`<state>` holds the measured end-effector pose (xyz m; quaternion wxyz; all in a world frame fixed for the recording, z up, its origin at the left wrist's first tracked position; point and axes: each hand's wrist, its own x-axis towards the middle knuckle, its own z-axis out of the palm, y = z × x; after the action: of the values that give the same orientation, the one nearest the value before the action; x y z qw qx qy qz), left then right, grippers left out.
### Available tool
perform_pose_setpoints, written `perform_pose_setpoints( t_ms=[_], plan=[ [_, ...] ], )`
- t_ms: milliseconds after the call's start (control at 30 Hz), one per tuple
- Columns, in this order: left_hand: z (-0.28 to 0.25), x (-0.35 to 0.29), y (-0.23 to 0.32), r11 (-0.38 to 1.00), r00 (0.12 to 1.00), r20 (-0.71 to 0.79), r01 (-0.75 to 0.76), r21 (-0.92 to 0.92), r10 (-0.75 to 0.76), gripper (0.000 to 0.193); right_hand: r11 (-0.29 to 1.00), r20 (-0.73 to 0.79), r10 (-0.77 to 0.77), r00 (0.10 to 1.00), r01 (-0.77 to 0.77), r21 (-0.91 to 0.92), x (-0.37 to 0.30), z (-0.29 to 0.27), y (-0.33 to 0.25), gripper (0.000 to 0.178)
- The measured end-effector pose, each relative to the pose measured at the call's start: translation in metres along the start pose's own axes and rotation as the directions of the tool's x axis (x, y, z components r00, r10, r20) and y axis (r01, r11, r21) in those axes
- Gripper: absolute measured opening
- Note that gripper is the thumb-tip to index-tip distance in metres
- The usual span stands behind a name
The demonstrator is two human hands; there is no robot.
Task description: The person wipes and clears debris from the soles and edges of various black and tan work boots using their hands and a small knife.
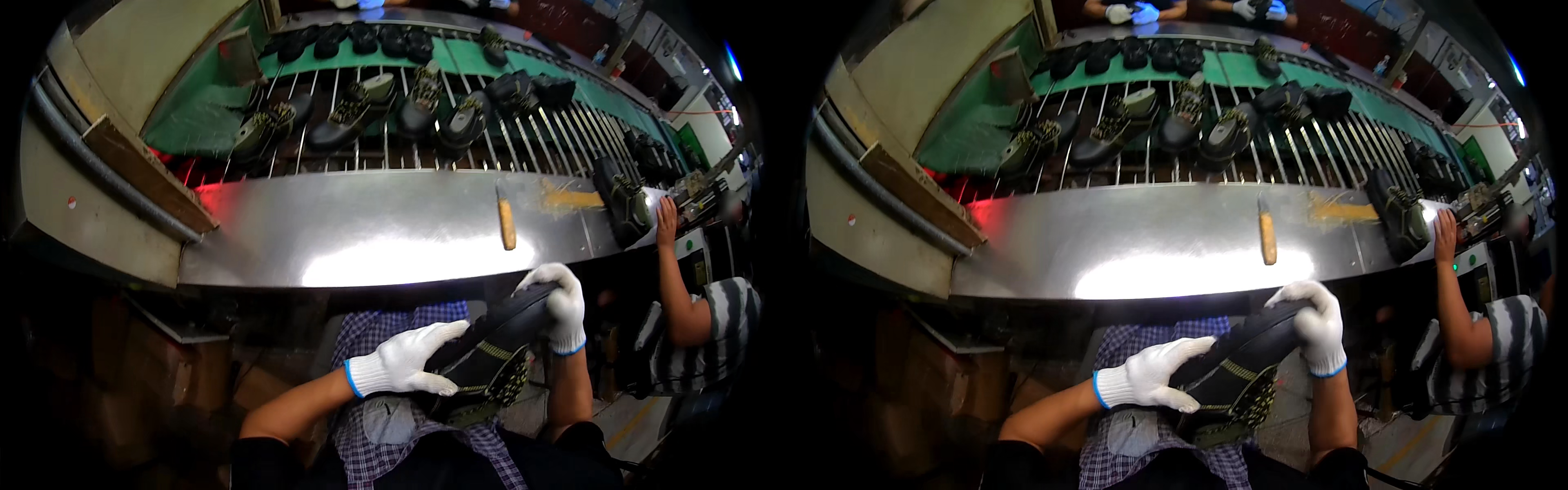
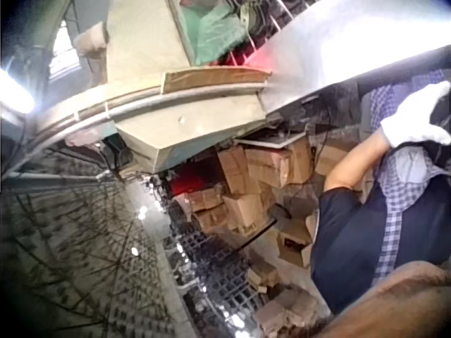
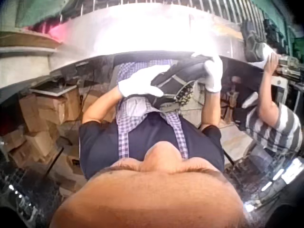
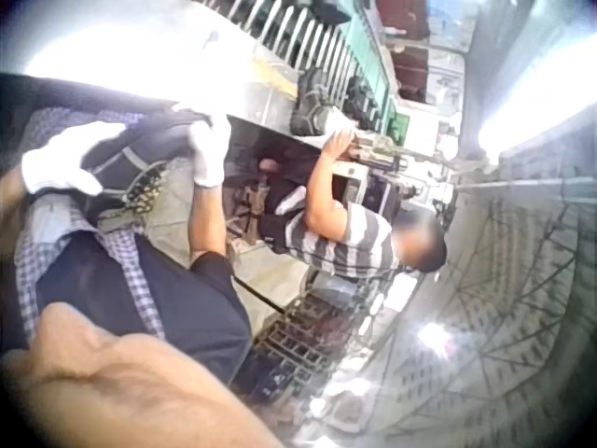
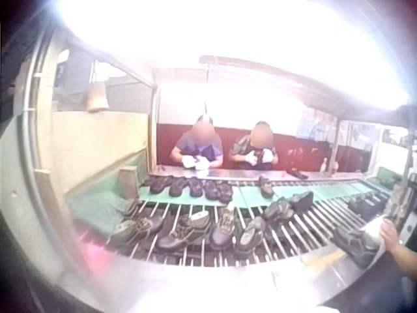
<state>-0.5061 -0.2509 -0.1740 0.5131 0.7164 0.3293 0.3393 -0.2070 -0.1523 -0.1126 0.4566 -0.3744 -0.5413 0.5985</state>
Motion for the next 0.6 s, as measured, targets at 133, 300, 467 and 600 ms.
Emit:
perform_pose_setpoints(
  t_ms=[133,300,467,600],
  plan=[
    [-0.004,-0.018,-0.045,0.986,0.986,0.005,-0.167,0.018,0.167,0.106,0.996,0.093,-0.077,0.993,0.072,0.056,0.007,0.017,0.004,0.03],
    [-0.044,-0.018,-0.021,0.905,0.928,-0.068,-0.338,0.257,0.366,0.074,0.982,0.217,-0.189,0.958,0.177,0.072,0.023,0.039,-0.003,0.043],
    [-0.033,-0.031,0.03,0.973,0.972,-0.15,-0.153,0.174,0.179,0.076,0.988,0.232,-0.153,0.961,0.156,0.006,0.023,0.051,-0.011,0.043],
    [-0.03,-0.039,0.046,0.968,0.968,-0.193,-0.117,0.224,0.161,0.074,0.991,0.295,-0.134,0.946,0.133,0.025,0.027,0.053,-0.013,0.026]
  ],
)
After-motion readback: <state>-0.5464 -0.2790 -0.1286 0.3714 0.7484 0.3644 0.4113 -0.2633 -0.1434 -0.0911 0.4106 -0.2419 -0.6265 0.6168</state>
